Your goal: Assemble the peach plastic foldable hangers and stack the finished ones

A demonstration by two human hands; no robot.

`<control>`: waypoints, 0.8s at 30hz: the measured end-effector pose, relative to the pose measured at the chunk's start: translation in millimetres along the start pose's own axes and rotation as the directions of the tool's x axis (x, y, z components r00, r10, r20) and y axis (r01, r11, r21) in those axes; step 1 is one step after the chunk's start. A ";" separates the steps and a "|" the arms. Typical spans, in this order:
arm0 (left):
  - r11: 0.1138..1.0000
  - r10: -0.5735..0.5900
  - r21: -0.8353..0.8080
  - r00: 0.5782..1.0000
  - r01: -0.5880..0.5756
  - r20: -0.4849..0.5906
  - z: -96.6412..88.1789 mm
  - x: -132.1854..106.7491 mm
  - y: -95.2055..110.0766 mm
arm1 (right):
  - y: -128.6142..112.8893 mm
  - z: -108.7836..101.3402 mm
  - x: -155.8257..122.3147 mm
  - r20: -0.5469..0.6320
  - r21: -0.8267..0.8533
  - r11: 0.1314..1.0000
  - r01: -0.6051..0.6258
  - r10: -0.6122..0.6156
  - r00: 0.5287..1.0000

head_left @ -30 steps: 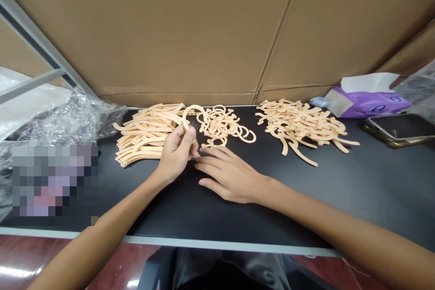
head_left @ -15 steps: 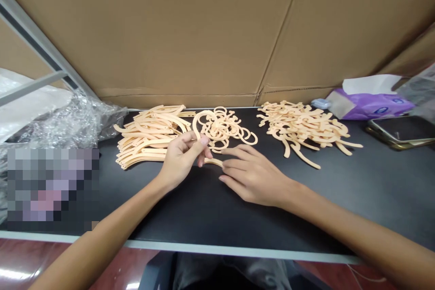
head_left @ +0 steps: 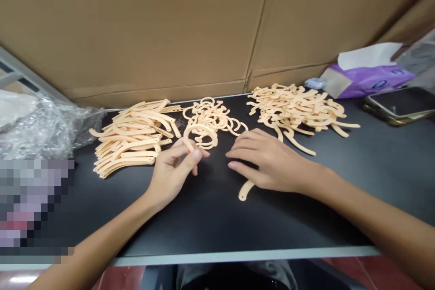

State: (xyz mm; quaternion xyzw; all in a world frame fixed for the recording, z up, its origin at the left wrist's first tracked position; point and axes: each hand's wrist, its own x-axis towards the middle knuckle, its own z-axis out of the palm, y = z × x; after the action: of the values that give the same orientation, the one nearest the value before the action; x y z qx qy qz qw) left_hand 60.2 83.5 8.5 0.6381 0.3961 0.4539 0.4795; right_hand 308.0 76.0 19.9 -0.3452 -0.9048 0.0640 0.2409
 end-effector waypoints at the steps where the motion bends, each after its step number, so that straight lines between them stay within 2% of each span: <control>1: 1.000 -0.016 0.002 1.000 0.016 0.004 0.1 -1.4 -0.5 | 1.9 -6.0 -0.7 0.043 0.037 0.999 -0.025 0.023 0.999; 6: 0.990 -0.125 -0.061 0.990 0.129 0.063 1.3 -5.4 -2.4 | 5.4 -26.8 -3.5 0.251 0.212 0.969 -0.128 0.073 0.965; 9: 0.984 -0.148 -0.081 0.983 0.158 0.112 3.1 -3.8 -3.1 | 3.4 -26.8 -3.9 0.304 0.212 0.969 -0.124 0.055 0.951; 13: 0.987 -0.162 0.004 0.974 0.163 0.160 5.0 -0.2 0.1 | 3.7 -21.8 -4.2 0.364 0.199 0.971 -0.135 0.054 0.930; 19: 0.965 -0.234 -0.069 0.952 0.252 0.198 8.7 1.0 5.1 | 7.5 -14.0 -2.8 0.308 0.213 0.956 -0.201 0.129 0.943; 22: 0.973 -0.216 -0.028 0.954 0.227 0.207 8.5 0.3 4.2 | 5.9 -8.8 -0.4 0.232 0.258 0.941 -0.221 0.161 0.959; 24: 0.984 -0.174 0.058 0.969 0.166 0.178 7.6 -0.1 3.1 | 4.3 -6.6 1.2 0.189 0.292 0.926 -0.237 0.187 0.964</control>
State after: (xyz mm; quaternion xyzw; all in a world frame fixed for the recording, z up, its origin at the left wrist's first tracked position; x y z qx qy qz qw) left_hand 67.7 80.8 10.5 0.6510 0.4133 0.3421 0.5370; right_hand 313.0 79.8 24.9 -0.3928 -0.8566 0.2591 0.2117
